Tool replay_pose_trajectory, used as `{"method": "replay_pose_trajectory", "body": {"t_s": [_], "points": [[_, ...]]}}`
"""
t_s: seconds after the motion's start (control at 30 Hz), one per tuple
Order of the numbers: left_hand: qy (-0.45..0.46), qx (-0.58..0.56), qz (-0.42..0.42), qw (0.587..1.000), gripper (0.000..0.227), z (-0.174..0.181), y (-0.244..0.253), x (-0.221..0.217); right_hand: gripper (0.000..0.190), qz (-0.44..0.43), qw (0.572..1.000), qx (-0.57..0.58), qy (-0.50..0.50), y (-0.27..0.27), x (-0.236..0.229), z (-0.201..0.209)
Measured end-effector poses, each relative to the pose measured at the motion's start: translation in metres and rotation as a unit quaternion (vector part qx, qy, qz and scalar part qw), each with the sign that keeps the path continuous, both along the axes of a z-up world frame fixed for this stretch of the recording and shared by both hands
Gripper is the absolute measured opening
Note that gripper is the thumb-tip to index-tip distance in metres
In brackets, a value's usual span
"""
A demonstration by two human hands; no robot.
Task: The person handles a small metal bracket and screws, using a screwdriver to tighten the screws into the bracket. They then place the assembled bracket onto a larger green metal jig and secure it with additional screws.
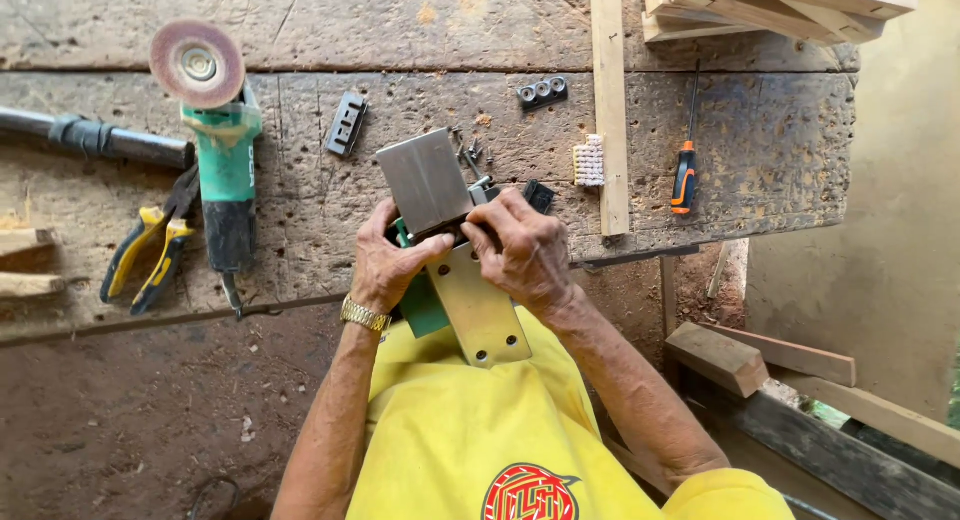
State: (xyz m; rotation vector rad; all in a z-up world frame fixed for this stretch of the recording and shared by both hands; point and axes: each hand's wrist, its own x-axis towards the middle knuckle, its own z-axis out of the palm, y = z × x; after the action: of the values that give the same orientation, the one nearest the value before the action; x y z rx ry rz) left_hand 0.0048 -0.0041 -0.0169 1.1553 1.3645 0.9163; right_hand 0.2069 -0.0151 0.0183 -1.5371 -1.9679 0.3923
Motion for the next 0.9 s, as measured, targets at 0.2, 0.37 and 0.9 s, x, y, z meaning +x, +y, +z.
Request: {"method": "replay_pose_trajectory", "body": {"t_s": [0.2,0.37,0.9], "points": [[-0.018,-0.019,-0.007,1.0,0.062,-0.012,-0.005,-0.006,0.007,0.016,0.998,-0.023,0.05,0.002,-0.007,0.005],[-0.002,-0.017,-0.009,1.0,0.061,-0.009,-0.005,-0.005,0.008,-0.011,0.999,0.01,0.044,0.0,-0.008,-0.015],[-0.007,-0.015,-0.017,1.0,0.063,0.005,0.001,0.0,0.019,-0.022,0.999,-0.026,-0.019,0.09,0.063,-0.169]]}}
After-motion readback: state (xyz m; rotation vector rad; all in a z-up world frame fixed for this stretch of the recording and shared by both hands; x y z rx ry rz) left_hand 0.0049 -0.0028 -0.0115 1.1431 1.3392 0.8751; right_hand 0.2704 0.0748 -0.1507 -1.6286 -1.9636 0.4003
